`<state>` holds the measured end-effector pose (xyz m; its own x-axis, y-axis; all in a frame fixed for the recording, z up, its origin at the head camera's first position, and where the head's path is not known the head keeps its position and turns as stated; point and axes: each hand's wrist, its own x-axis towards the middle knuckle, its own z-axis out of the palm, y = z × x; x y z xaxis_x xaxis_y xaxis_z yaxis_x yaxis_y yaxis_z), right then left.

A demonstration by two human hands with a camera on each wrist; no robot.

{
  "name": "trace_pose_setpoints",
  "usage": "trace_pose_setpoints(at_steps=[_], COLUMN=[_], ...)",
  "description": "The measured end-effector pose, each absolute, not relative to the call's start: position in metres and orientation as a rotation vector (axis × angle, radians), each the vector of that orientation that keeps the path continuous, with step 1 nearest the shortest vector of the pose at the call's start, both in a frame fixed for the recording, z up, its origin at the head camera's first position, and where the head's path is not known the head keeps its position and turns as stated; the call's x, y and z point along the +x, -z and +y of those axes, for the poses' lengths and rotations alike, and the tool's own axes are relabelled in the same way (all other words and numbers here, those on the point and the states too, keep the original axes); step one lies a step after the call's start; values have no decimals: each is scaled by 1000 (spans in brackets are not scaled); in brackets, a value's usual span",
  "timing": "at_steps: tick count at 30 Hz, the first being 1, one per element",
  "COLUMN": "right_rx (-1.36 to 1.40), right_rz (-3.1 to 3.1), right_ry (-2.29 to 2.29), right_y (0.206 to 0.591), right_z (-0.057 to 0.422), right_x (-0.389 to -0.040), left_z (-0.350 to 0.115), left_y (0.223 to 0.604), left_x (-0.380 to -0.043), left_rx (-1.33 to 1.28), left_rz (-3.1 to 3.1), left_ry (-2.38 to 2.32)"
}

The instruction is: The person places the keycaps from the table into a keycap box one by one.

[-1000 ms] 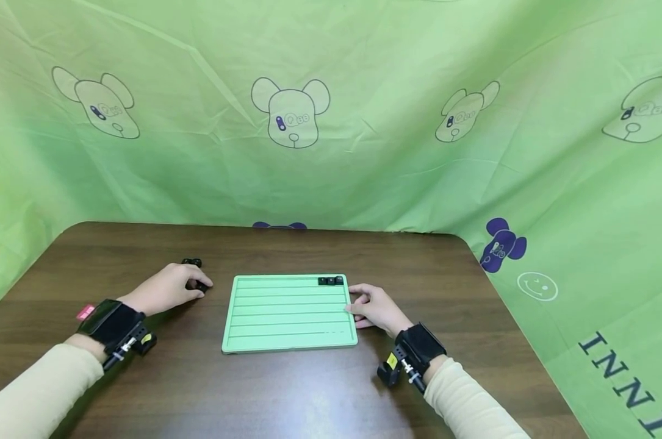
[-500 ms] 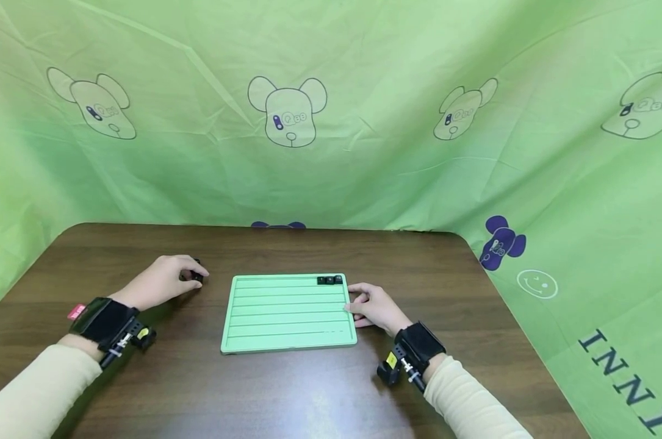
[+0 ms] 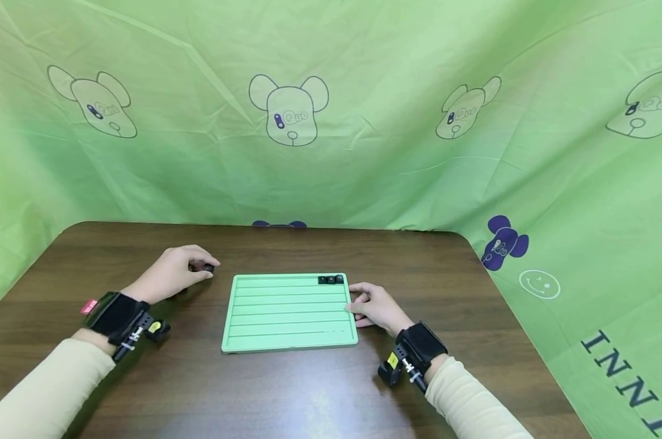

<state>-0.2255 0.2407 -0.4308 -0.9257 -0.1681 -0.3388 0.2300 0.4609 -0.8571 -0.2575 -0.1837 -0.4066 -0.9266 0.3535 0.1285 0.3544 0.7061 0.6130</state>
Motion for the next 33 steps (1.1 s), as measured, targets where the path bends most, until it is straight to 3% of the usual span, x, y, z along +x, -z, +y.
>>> trace_pose_setpoints(at_steps=[33], right_rx=[81], right_rz=[2337], right_ry=[1427], right_y=[430], right_z=[241], right_x=[-227], left_z=[-98], left_y=[397], left_x=[-279], left_rx=[-753], left_rz=[-2973], left_ry=[1240])
